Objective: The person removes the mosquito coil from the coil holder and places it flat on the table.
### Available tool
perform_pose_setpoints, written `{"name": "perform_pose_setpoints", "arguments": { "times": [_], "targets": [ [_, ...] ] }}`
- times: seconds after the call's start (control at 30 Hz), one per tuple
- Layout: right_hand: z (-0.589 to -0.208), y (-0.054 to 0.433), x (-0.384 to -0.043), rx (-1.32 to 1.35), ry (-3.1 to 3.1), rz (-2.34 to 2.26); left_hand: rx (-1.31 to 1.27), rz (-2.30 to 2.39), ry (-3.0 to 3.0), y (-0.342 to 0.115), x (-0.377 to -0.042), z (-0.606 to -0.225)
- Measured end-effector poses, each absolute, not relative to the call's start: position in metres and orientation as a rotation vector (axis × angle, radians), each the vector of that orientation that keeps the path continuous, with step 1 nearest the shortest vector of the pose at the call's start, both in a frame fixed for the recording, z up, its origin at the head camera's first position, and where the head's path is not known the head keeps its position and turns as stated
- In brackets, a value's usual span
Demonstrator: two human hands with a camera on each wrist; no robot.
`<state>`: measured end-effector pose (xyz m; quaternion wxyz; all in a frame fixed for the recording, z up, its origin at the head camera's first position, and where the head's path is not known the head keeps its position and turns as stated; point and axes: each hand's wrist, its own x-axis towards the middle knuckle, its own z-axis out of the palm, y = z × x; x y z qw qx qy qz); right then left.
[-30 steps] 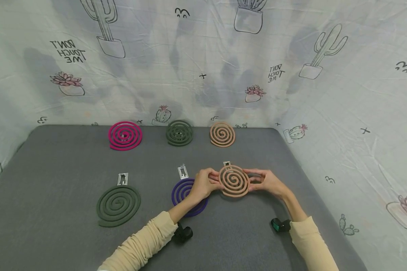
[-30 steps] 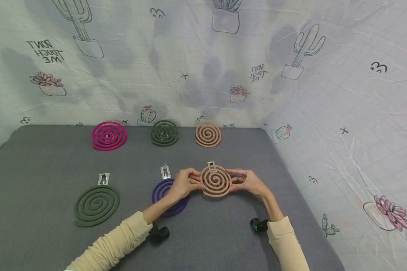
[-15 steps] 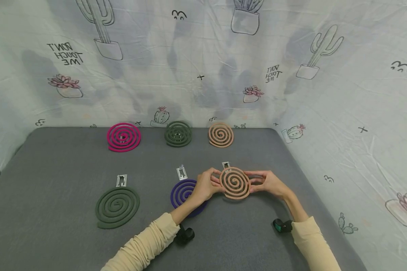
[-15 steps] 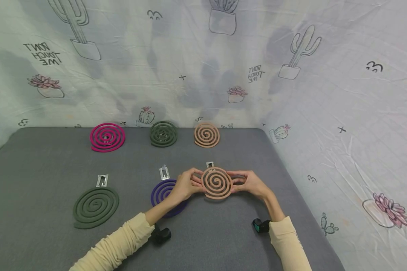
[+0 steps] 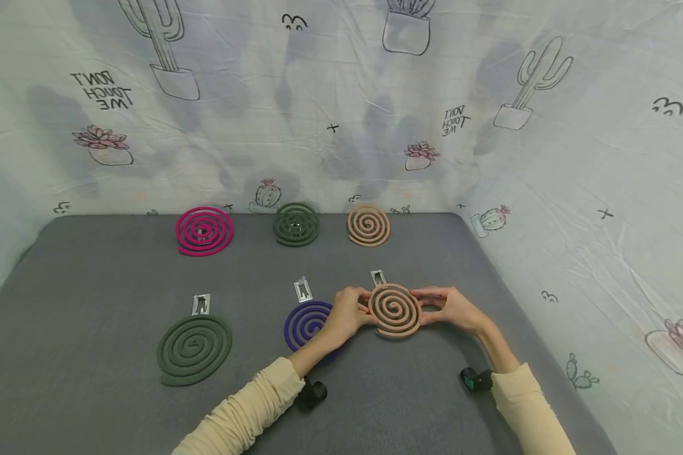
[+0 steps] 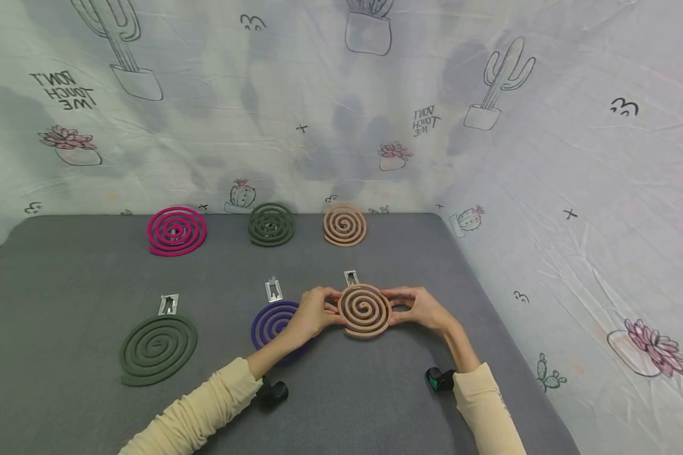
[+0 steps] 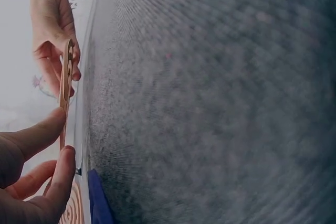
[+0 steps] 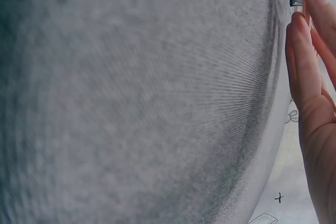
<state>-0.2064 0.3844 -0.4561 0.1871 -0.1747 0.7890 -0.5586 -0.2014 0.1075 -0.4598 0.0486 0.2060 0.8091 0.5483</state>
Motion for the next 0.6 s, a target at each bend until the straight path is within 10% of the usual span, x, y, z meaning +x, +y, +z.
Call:
{"name": "perform_pose_setpoints", "arguments": {
  "times": [0.6],
  "targets": [
    [-0.4637,0.3846,-0.2074,-0.609,2.374,-1.448,0.672,1.514,2.571,0.1093,-0.2022,-0.4585]
  ]
}}
